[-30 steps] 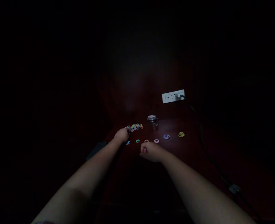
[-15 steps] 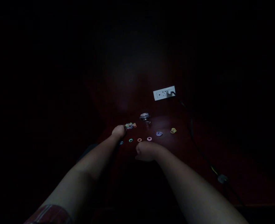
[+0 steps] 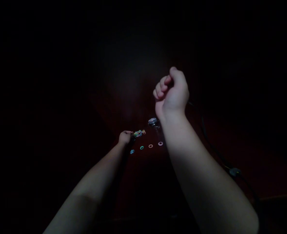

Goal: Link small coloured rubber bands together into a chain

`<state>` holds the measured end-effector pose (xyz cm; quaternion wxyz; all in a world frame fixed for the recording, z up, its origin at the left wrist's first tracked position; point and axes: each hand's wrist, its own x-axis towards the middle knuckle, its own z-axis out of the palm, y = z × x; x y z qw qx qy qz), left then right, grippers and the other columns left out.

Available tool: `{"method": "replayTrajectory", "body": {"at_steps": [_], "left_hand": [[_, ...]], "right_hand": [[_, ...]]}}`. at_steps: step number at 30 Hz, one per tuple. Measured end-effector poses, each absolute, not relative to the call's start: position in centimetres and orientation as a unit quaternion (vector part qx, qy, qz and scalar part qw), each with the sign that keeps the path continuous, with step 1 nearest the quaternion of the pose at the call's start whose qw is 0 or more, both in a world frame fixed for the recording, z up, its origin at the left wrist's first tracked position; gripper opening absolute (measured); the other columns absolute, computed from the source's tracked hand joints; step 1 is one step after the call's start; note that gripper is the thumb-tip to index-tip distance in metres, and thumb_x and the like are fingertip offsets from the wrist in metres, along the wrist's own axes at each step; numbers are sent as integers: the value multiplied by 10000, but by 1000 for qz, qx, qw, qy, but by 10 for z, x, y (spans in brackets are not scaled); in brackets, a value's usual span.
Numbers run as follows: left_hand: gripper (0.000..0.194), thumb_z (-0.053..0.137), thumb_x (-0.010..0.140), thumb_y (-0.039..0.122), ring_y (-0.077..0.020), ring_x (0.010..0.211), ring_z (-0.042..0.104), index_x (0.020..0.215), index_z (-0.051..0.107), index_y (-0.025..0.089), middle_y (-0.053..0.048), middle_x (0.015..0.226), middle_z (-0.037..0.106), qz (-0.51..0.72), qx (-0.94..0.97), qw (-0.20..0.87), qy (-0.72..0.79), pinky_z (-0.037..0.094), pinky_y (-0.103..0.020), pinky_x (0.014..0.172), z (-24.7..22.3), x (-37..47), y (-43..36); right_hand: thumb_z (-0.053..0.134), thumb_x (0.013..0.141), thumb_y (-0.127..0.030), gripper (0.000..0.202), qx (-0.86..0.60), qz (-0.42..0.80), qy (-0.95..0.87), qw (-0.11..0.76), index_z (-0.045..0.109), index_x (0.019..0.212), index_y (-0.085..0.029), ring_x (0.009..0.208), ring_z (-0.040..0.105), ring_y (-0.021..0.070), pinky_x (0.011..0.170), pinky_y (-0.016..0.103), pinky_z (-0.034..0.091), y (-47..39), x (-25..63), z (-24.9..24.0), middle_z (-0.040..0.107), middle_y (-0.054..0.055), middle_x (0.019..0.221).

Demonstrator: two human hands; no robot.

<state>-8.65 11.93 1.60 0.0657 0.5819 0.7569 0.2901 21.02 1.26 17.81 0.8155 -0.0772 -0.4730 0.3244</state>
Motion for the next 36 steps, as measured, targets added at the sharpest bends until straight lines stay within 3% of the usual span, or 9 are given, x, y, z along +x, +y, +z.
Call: {"method": "replayTrajectory", "body": {"at_steps": [3,6,10,15,19,28,36], "left_hand": [[236,459,838,265,-121,779,651,962,607,128,-100,952,685,359,557,86,744,483,-203,677,18,-87,111],[256,496,831,269,-115,772,655,1002,596,106,-113,950,685,423,534,114,724,494,-196,674,21,-84,100],[319,511,839,312,-104,761,656,1083,581,118,-102,980,684,489,520,176,678,509,-193,673,21,-64,79],[307,601,786,251,-111,860,646,1069,606,131,-119,1093,647,590,460,415,518,511,-200,730,13,-19,37],[320,671,729,274,-127,828,647,1015,625,139,-111,1036,667,547,463,485,501,506,-211,687,10,5,8],[293,707,677,247,-111,712,631,915,634,93,-84,794,689,512,520,486,482,478,-187,622,11,14,-5],[240,692,688,232,-115,660,626,861,606,89,-68,724,670,456,571,496,468,475,-199,580,6,14,-9]], "right_hand": [[291,911,-478,433,-70,265,-513,813,377,603,-186,422,372,27,439,158,293,0,199,210,306,-57,548],[437,889,-382,368,-60,139,-564,812,404,586,-176,483,376,37,489,177,310,-20,194,221,369,-50,561],[561,812,-253,304,-131,3,-741,658,460,542,-157,547,389,63,561,215,313,-18,186,187,424,-40,551],[553,765,-205,64,-324,167,-798,480,572,803,-158,550,451,85,531,215,342,22,163,85,550,-15,653],[562,750,-229,286,-351,282,-786,423,555,1025,-147,554,473,79,531,214,381,24,162,28,610,31,836],[550,774,-259,160,-338,363,-749,439,602,847,-126,543,490,89,498,201,364,14,169,11,639,35,716],[528,784,-257,127,-335,391,-747,421,582,766,-144,580,526,112,522,217,380,9,176,4,623,25,666]]}}
